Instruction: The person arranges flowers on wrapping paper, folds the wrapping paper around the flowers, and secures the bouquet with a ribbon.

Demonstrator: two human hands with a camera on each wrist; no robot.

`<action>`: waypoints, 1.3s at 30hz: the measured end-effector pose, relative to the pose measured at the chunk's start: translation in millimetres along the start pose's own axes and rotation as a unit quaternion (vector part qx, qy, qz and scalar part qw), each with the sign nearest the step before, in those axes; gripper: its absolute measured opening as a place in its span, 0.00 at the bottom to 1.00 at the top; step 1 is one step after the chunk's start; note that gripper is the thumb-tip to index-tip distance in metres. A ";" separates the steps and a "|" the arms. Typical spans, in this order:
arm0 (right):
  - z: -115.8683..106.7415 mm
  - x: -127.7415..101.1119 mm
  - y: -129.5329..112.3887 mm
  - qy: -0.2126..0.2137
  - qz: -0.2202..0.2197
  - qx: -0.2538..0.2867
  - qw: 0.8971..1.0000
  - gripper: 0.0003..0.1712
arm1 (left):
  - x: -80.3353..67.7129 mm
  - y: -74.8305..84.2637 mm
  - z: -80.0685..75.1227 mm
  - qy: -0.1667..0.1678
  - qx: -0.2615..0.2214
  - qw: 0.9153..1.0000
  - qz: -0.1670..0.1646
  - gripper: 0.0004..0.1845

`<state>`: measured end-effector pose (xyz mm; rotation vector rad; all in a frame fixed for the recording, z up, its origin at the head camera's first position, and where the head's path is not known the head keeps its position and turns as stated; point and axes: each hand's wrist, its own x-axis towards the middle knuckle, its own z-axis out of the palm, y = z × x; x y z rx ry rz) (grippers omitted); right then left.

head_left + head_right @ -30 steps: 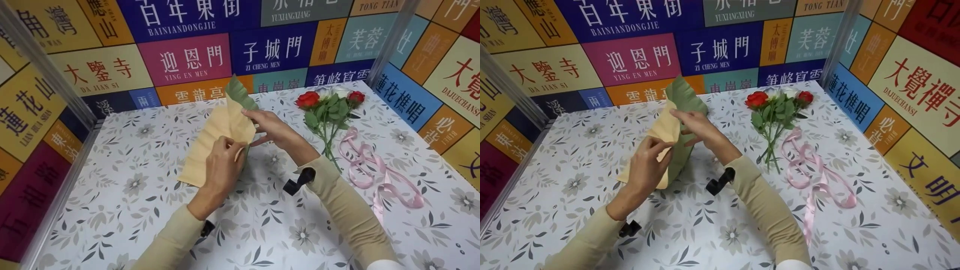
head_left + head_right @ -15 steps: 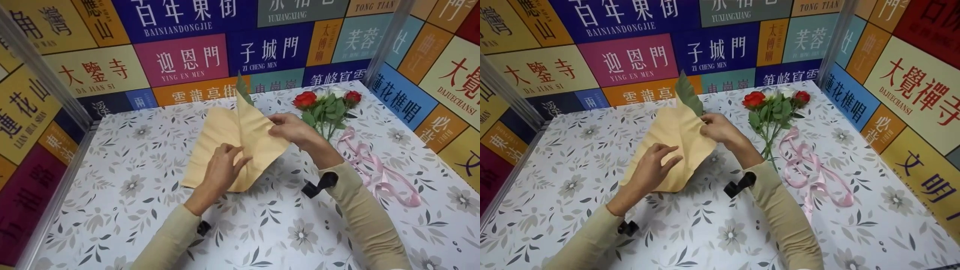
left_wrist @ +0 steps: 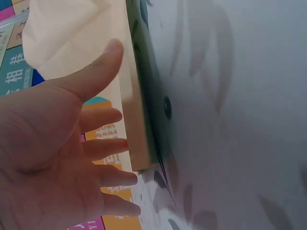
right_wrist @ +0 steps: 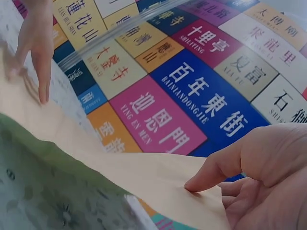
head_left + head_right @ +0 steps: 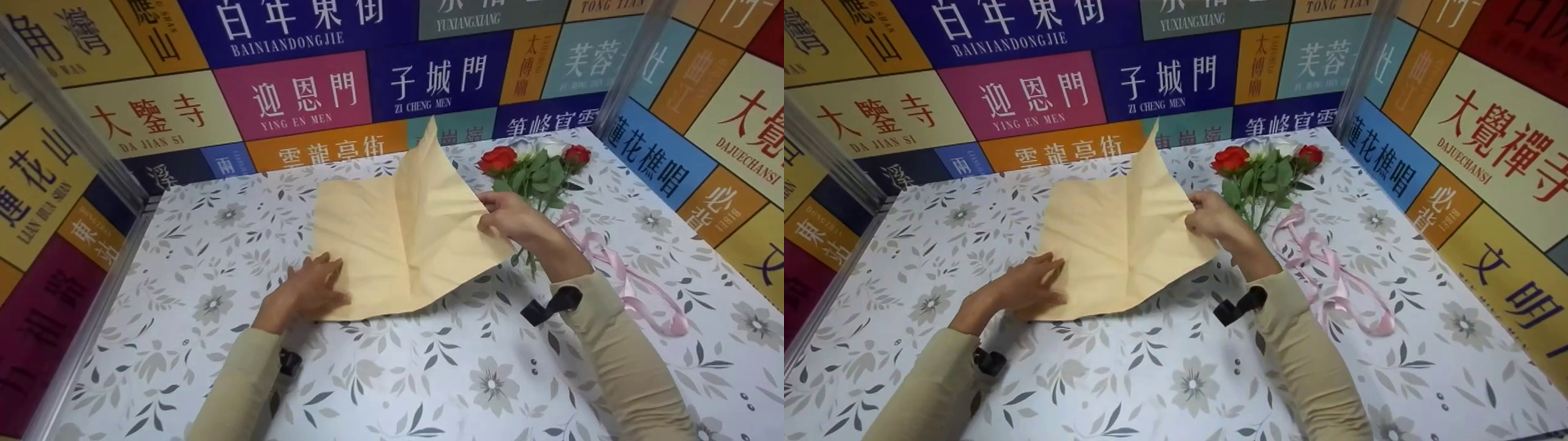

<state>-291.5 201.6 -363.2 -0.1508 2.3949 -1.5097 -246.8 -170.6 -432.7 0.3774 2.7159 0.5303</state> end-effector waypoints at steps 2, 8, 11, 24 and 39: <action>-1.8 1.3 6.6 -0.004 0.013 -0.006 1.000 0.39 | -3.3 -6.0 -2.5 -0.009 -0.009 1.000 -0.004 0.42; -1.6 1.4 24.9 -0.037 0.044 -0.006 0.998 0.43 | -9.7 -20.4 -10.2 -0.005 -0.020 1.000 -0.022 0.40; 2.2 0.0 29.5 -0.047 0.056 -0.025 0.997 0.46 | -12.8 -21.9 -11.5 0.010 -0.009 1.000 -0.025 0.37; 39.4 0.2 36.9 -0.132 -0.094 -0.349 0.923 0.41 | -11.8 4.0 7.4 -0.005 0.042 0.997 -0.060 0.43; 61.9 -3.4 39.9 -0.099 -0.148 -0.379 0.908 0.22 | -4.4 21.9 22.5 0.125 0.049 0.990 -0.037 0.19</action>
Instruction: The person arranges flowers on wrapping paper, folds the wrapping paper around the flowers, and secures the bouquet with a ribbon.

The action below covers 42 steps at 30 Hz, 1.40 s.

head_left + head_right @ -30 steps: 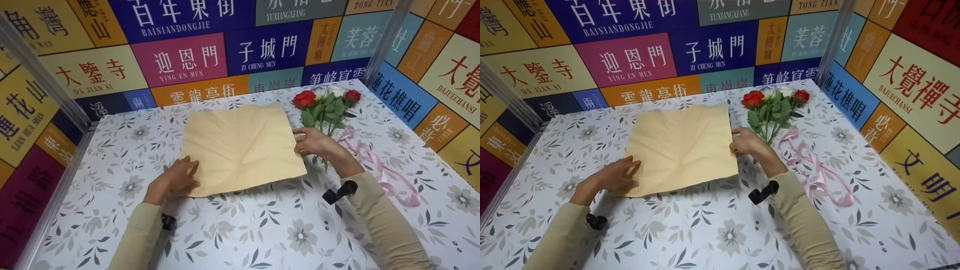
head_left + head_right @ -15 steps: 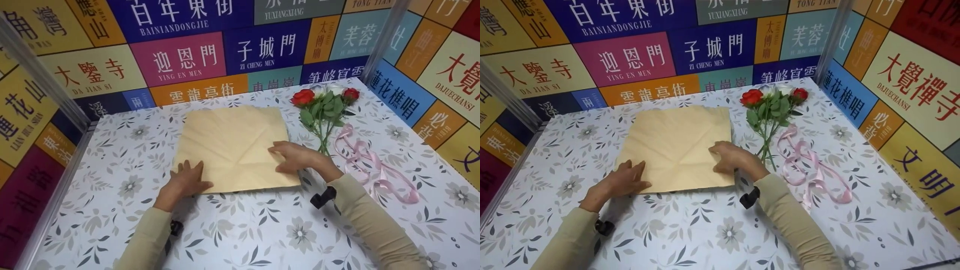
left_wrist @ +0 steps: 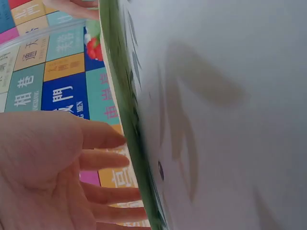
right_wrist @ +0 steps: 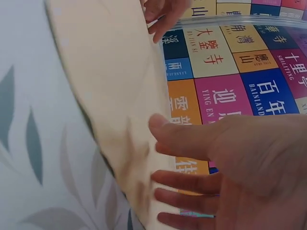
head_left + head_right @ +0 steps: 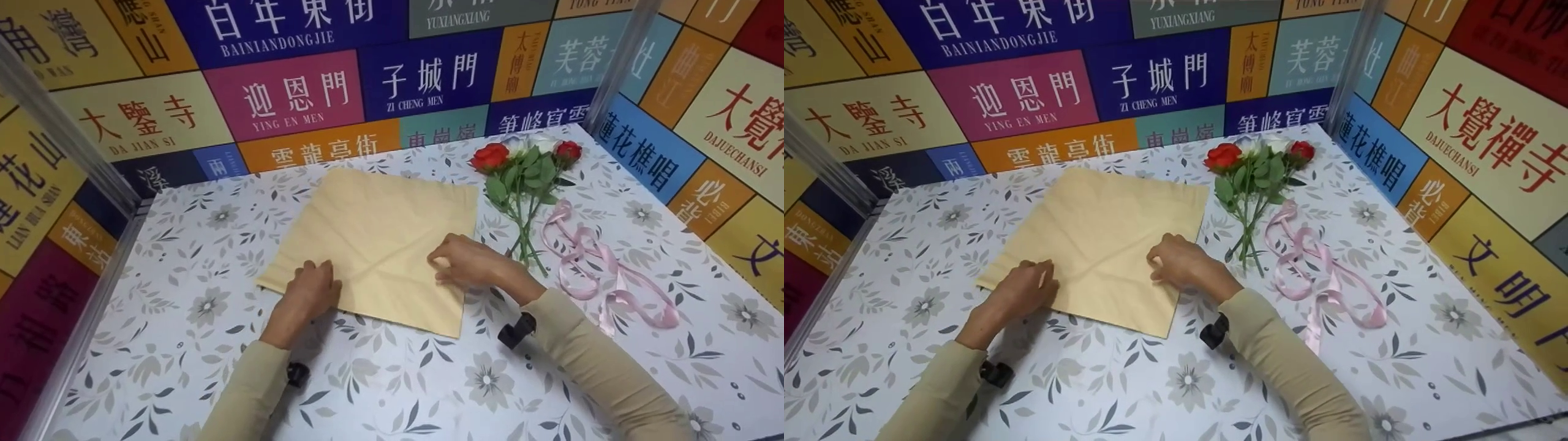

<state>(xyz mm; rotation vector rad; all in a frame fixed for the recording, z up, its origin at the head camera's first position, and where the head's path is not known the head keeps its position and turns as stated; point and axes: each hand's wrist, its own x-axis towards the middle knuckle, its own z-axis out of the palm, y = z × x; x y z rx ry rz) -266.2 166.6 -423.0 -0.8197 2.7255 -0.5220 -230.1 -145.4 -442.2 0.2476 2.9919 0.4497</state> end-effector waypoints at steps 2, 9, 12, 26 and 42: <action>2.6 1.9 -0.6 0.017 0.002 -0.008 1.000 0.26 | 0.7 0.8 -2.2 -0.033 -0.002 0.999 -0.016 0.29; 6.2 1.8 -4.3 -0.035 0.020 -0.039 0.998 0.36 | 4.4 -5.1 -15.3 -0.108 0.015 0.994 -0.021 0.33; 7.3 1.7 -4.8 -0.030 0.004 -0.033 0.999 0.34 | 5.6 -10.5 -17.5 -0.106 0.016 0.994 0.011 0.23; 12.4 1.1 -6.7 0.003 0.031 -0.016 0.999 0.34 | 3.9 -33.7 -23.4 -0.116 -0.028 0.991 0.068 0.13; -9.1 -9.1 22.9 0.158 0.097 0.082 0.979 0.20 | -2.4 -33.1 -24.8 -0.140 -0.020 0.990 0.025 0.32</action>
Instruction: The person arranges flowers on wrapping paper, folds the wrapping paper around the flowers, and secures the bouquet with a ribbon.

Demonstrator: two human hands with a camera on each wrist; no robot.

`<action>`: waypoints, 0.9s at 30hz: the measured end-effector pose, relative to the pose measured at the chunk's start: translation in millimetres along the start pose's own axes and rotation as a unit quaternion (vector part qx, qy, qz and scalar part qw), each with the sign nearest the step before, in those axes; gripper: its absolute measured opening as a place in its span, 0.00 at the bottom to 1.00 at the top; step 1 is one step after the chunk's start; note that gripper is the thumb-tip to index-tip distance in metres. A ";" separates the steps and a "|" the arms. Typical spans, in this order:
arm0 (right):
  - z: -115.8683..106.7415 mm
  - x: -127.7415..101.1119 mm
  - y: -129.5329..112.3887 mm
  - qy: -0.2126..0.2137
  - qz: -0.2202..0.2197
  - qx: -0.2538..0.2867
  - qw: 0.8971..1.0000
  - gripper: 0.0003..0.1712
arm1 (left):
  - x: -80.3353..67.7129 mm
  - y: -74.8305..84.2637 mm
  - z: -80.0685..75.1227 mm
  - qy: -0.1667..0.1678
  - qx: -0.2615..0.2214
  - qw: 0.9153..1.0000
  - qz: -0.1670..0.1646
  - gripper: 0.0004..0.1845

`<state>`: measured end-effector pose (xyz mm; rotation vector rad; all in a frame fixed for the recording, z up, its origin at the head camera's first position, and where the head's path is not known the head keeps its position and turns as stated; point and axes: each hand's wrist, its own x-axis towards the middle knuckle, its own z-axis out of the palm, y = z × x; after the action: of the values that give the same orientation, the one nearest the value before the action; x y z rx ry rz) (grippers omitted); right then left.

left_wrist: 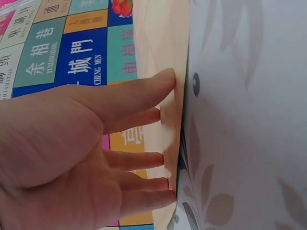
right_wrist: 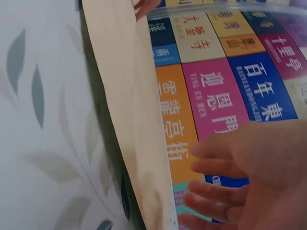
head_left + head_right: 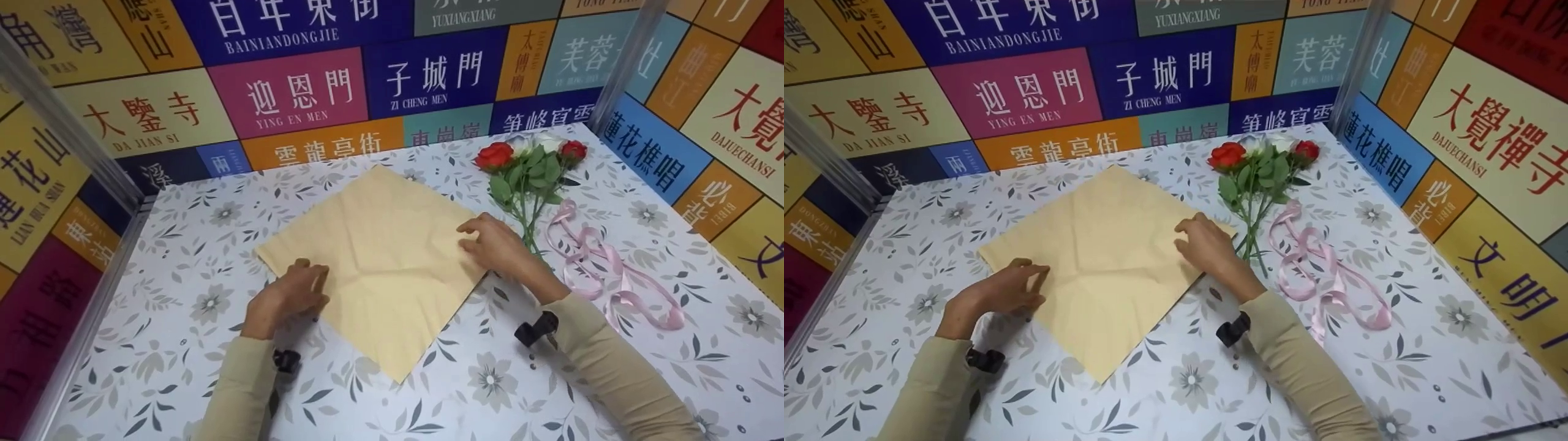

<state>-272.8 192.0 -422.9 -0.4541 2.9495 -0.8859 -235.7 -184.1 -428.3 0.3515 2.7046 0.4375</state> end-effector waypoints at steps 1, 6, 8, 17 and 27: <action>-3.2 0.8 3.4 0.012 0.016 0.028 0.999 0.19 | -0.4 0.4 -0.2 -0.002 0.002 1.000 0.000 0.33; -18.5 1.7 23.9 0.062 0.074 0.093 0.991 0.19 | -1.8 3.0 0.2 -0.024 -0.018 0.999 -0.010 0.37; -24.4 1.7 32.3 0.072 0.097 0.080 0.989 0.20 | -2.0 3.7 0.3 -0.030 -0.025 0.999 -0.014 0.39; -37.5 1.8 63.1 0.048 0.183 -0.012 0.982 0.22 | -0.4 6.7 3.5 -0.018 -0.021 0.999 -0.016 0.34; -47.6 -2.0 82.3 0.049 0.221 -0.020 0.974 0.18 | 4.2 12.0 2.0 -0.003 -0.016 1.000 -0.008 0.25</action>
<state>-298.2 283.5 -427.8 0.2506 2.9676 -0.8108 -236.5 -171.2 -427.3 0.3224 2.6889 0.4731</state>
